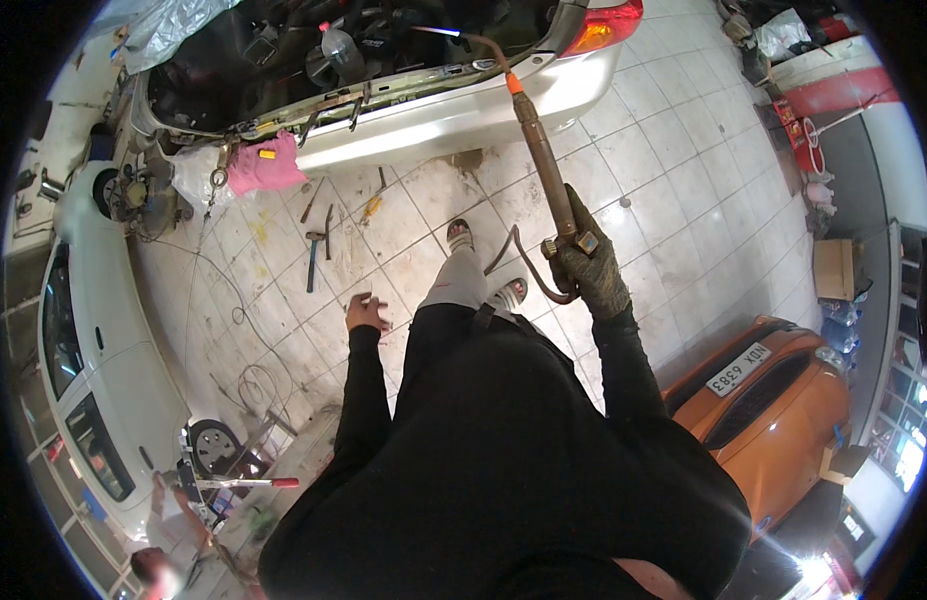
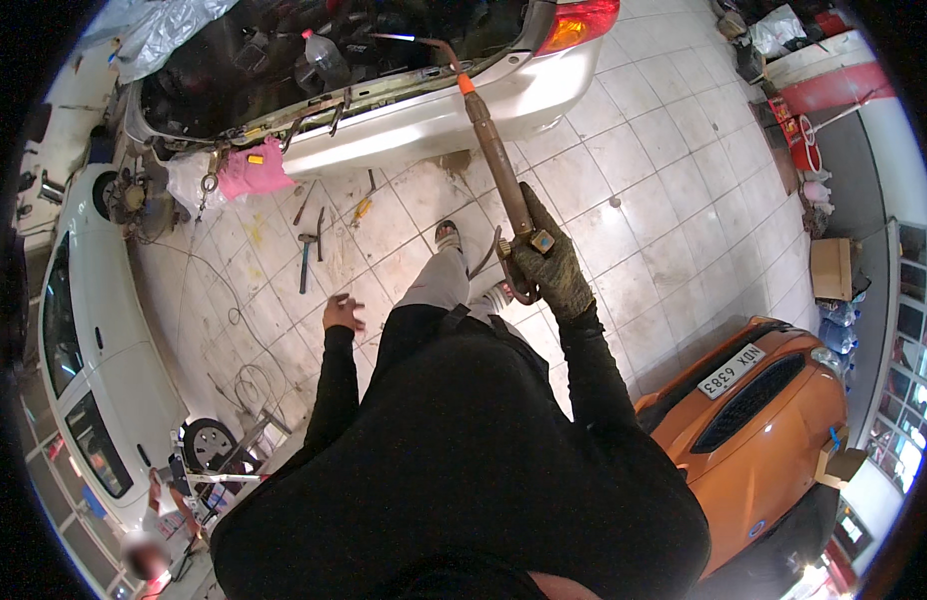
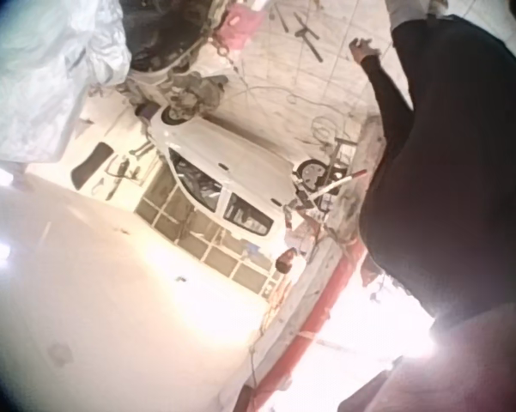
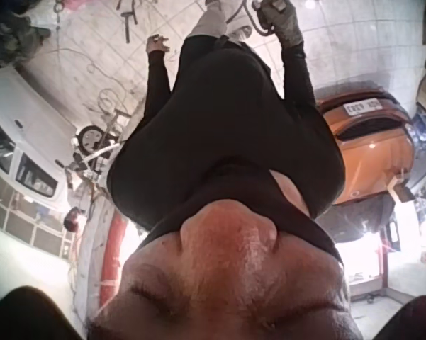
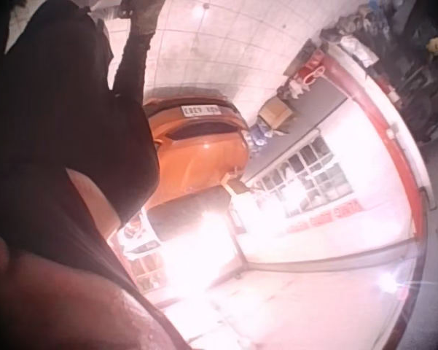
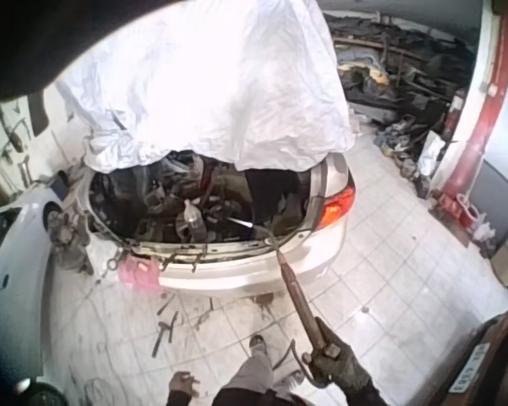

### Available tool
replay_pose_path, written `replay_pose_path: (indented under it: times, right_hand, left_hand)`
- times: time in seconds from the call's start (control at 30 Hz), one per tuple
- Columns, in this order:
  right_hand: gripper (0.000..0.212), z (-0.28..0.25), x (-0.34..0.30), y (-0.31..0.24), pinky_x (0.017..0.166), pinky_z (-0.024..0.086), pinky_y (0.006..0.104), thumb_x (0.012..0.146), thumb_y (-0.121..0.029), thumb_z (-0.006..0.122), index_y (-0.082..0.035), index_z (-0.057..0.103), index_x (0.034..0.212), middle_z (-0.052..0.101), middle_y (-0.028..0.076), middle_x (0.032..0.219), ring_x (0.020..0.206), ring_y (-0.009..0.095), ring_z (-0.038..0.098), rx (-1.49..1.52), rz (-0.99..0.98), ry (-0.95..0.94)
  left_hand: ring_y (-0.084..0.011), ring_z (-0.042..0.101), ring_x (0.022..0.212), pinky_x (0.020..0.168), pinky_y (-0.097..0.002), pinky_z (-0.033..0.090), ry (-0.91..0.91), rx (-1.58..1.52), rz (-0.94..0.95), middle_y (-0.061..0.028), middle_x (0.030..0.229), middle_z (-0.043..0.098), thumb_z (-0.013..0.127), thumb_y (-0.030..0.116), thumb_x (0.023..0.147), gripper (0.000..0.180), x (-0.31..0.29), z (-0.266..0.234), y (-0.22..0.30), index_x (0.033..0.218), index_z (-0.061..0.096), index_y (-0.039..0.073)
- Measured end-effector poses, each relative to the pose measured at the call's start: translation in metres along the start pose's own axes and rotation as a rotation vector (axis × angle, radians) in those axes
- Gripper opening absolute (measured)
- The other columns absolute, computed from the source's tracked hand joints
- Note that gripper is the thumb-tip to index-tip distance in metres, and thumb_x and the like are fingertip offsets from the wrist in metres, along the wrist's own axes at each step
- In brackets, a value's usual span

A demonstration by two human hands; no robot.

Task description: The person welds the rear bumper of a white car using a handheld welding torch and a metal rod. They repeatedly apply the torch to the bumper seam while feeding the rod to create weld beads, occasionally pausing to adjust position.

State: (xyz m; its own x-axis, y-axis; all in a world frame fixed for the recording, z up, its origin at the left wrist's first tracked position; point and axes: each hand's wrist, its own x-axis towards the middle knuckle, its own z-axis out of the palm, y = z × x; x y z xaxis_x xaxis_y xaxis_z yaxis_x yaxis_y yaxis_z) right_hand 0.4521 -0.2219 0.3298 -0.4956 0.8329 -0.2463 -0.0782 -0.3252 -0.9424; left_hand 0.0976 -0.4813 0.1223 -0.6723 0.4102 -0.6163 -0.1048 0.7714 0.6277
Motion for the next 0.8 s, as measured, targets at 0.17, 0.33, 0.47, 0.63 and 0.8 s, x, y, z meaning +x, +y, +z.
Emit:
replay_pose_path:
  times: [0.17,0.33,0.47,0.63,0.8]
  right_hand:
    - [0.065,0.003,0.06,-0.014,0.048,0.043,0.0238,0.091,-0.007,0.067,0.001,0.042,0.15,0.058,-0.003,0.074,0.055,0.007,0.054,-0.034,0.167,0.024]
    - [0.064,0.009,0.107,-0.022,0.04,0.037,0.0215,0.091,-0.001,0.066,-0.008,0.043,0.15,0.045,-0.006,0.069,0.049,0.005,0.046,0.019,0.255,0.019]
    - [0.073,0.007,0.136,-0.02,0.037,0.038,0.0238,0.09,-0.005,0.071,-0.012,0.035,0.154,0.059,0.0,0.078,0.044,0.007,0.046,0.127,0.214,-0.042]
    - [0.069,-0.019,0.185,-0.024,0.041,0.036,0.021,0.091,-0.002,0.066,-0.01,0.037,0.153,0.052,-0.004,0.073,0.048,0.004,0.044,0.153,0.312,-0.14]
    - [0.071,-0.066,0.243,-0.036,0.044,0.038,0.0226,0.091,-0.012,0.072,-0.007,0.039,0.154,0.059,-0.004,0.075,0.05,0.006,0.048,-0.004,0.332,-0.291]
  left_hand:
    - [-0.0247,0.069,0.05,0.042,-0.0347,0.053,-0.091,-0.093,0.083,-0.0188,0.097,0.075,0.061,0.012,0.094,0.034,0.044,0.009,0.077,0.12,0.046,-0.004]
    - [-0.0242,0.071,0.073,0.06,-0.0357,0.057,0.012,0.638,0.948,-0.0098,0.095,0.073,0.072,0.018,0.082,0.025,0.113,0.034,0.113,0.102,0.065,0.005]
    - [-0.0269,0.073,0.08,0.073,-0.0374,0.06,-0.092,0.094,0.267,-0.011,0.09,0.074,0.074,0.023,0.084,0.023,0.087,0.06,0.209,0.098,0.072,0.006]
    - [-0.0159,0.069,0.059,0.052,-0.0314,0.056,-0.036,-0.159,0.273,-0.0102,0.083,0.073,0.065,0.02,0.096,0.02,0.086,0.081,0.212,0.106,0.069,0.003]
    - [-0.0119,0.062,0.05,0.044,-0.0279,0.049,0.168,-0.256,0.193,-0.0094,0.076,0.073,0.064,0.017,0.098,0.018,0.062,0.096,0.245,0.105,0.069,0.001]
